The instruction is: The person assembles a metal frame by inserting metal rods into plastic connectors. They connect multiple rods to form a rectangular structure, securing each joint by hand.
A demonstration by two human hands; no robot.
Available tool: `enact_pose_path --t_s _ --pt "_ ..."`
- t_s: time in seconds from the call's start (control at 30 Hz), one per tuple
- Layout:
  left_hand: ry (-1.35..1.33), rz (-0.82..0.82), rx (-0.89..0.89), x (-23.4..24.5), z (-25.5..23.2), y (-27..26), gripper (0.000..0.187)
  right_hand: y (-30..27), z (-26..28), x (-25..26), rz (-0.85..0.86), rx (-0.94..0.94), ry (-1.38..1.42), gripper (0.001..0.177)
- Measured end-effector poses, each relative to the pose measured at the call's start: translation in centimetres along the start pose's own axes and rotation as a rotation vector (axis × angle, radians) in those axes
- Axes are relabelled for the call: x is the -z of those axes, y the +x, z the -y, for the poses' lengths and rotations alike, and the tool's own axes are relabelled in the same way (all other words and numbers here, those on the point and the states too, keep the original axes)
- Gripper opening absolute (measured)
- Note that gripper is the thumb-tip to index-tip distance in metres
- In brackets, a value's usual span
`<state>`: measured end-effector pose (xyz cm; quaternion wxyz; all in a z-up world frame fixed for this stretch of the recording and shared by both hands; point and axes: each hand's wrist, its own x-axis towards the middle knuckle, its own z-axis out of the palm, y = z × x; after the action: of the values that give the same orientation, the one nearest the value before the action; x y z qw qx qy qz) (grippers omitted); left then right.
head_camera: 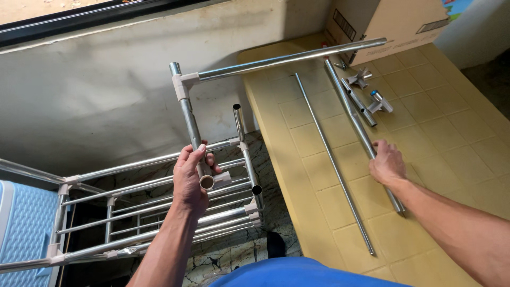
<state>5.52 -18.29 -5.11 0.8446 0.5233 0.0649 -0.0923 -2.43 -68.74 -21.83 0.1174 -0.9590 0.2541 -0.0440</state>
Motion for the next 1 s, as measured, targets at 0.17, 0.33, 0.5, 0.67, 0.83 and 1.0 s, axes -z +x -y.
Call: enact_pose_path --t_s 0.17,0.33,0.5,0.67,0.83,1.0 --pt "-0.024 0.016 0.02 0.2 0.2 -0.4 0.026 -2.5 1.7 1.5 0.147 -0.249 0.048 0.054" --pt "-0.043 0.04 0.045 1.3 0.1 -1.2 0.024 -5.3 2.5 2.4 0.101 -0.359 0.178 0.044" --pt "-0.075 0.057 0.051 3.0 -0.5 -2.1 0.023 -8.7 3.5 2.6 0.056 -0.385 0.28 0.047" --pt "-0.11 0.075 0.048 5.2 -1.4 -3.2 0.021 -13.7 6.9 4.3 0.105 -0.469 0.38 0.048" --pt "-0.109 0.075 0.037 7.9 -2.8 -4.7 0.021 -18.5 9.4 5.5 0.117 -0.479 0.41 0.044" --pt "-0.132 0.093 0.013 10.6 -4.0 -6.0 0.021 -21.3 9.5 3.9 0.125 -0.471 0.506 0.04"
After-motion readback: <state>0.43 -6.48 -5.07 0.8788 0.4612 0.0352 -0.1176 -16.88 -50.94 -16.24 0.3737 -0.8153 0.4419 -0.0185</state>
